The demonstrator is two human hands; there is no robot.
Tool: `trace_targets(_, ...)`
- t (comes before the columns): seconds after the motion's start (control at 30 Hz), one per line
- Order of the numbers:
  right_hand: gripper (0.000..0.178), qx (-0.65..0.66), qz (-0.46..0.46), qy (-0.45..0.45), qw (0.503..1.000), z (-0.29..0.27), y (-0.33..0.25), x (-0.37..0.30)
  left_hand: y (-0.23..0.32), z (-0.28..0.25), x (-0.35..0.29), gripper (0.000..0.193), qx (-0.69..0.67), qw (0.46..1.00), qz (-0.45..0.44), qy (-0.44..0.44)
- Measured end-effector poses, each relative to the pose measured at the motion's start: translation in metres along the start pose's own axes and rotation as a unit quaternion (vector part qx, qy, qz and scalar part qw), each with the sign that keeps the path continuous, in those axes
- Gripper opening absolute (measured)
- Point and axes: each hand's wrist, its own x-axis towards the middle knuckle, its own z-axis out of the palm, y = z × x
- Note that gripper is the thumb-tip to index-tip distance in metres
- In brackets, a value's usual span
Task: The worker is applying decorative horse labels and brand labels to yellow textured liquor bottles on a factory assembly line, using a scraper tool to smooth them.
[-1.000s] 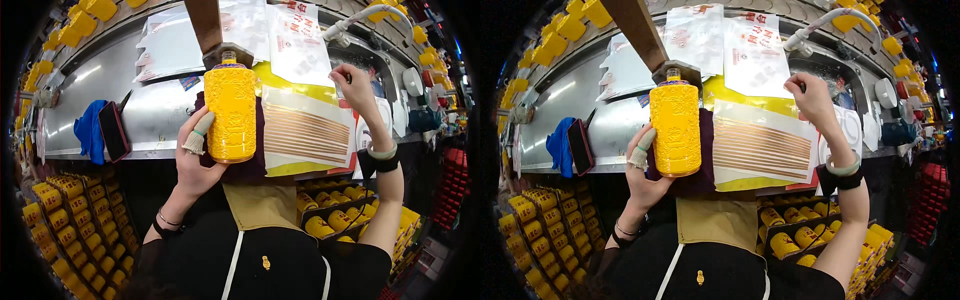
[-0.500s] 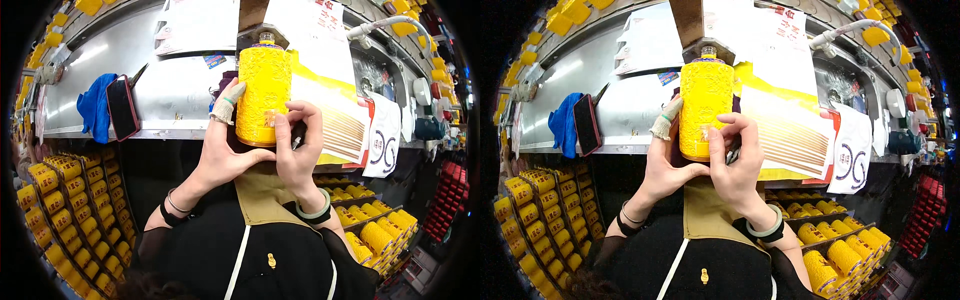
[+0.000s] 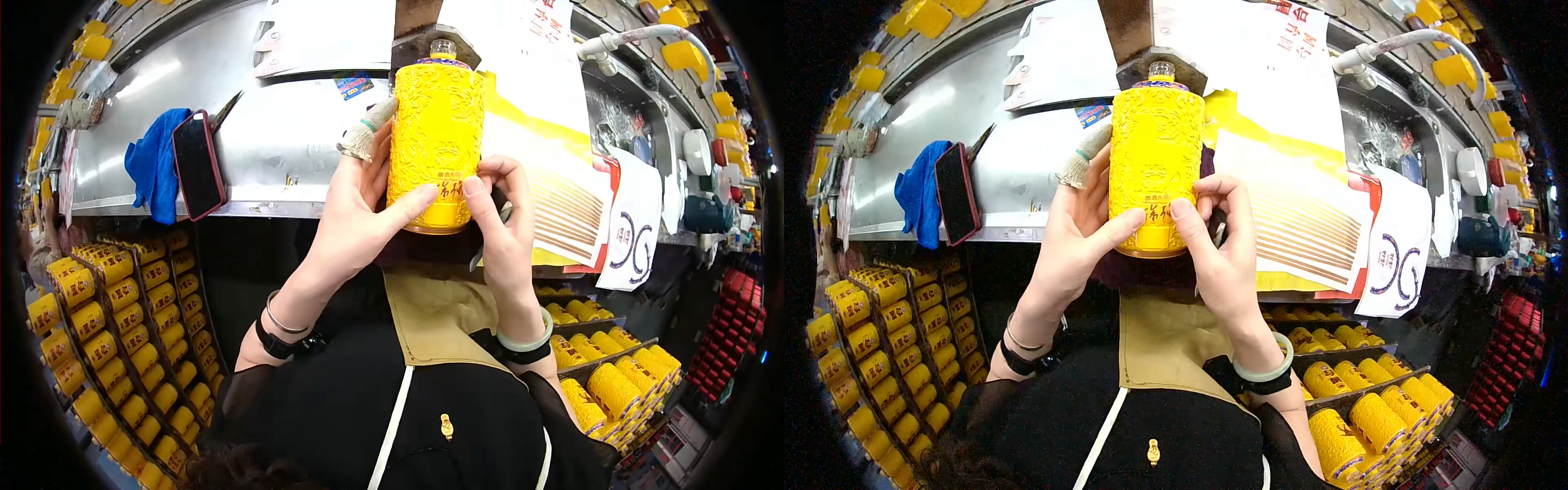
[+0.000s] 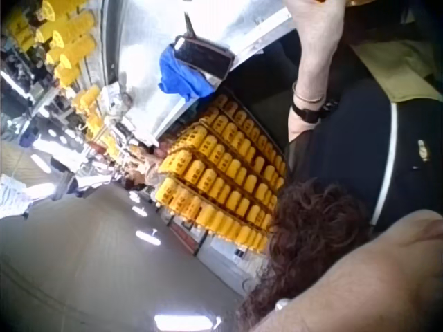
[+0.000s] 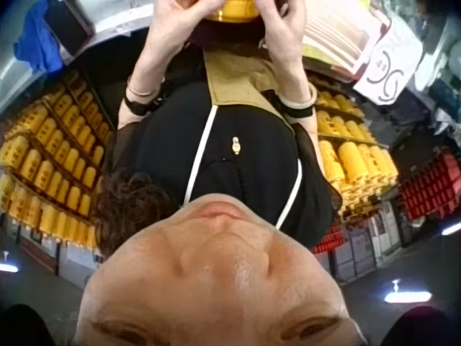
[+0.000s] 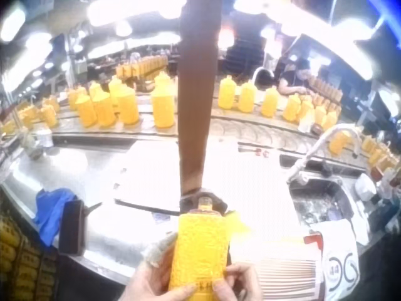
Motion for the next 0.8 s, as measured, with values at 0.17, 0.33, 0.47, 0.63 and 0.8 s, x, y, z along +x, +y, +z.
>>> trace_targets(0.17, 0.031, 0.0, 0.0, -0.022, 1.0, -0.004, 0.003, 0.0, 0.002, -0.001, 0.0, 0.086, -0.034, 0.999, -0.009, -0.004)
trace_targets(0.33, 0.033, 0.03, 0.021, -0.025, 0.999, -0.005, 0.006, 0.003, -0.002, 0.002, -0.003, 0.085, -0.032, 0.999, -0.005, 0.002)
trace_targets(0.47, 0.031, 0.023, 0.021, -0.021, 0.999, -0.003, 0.004, 0.003, -0.005, 0.002, -0.003, 0.084, -0.038, 0.999, -0.004, 0.001)
trace_targets(0.63, 0.027, 0.056, 0.044, -0.02, 0.997, -0.006, 0.001, 0.003, -0.004, 0.003, -0.002, 0.083, -0.055, 0.998, 0.002, 0.007)
trace_targets(0.8, 0.023, 0.058, 0.042, -0.033, 0.997, -0.011, 0.003, 0.002, -0.005, 0.001, -0.003, 0.082, -0.084, 0.996, 0.001, 0.004)
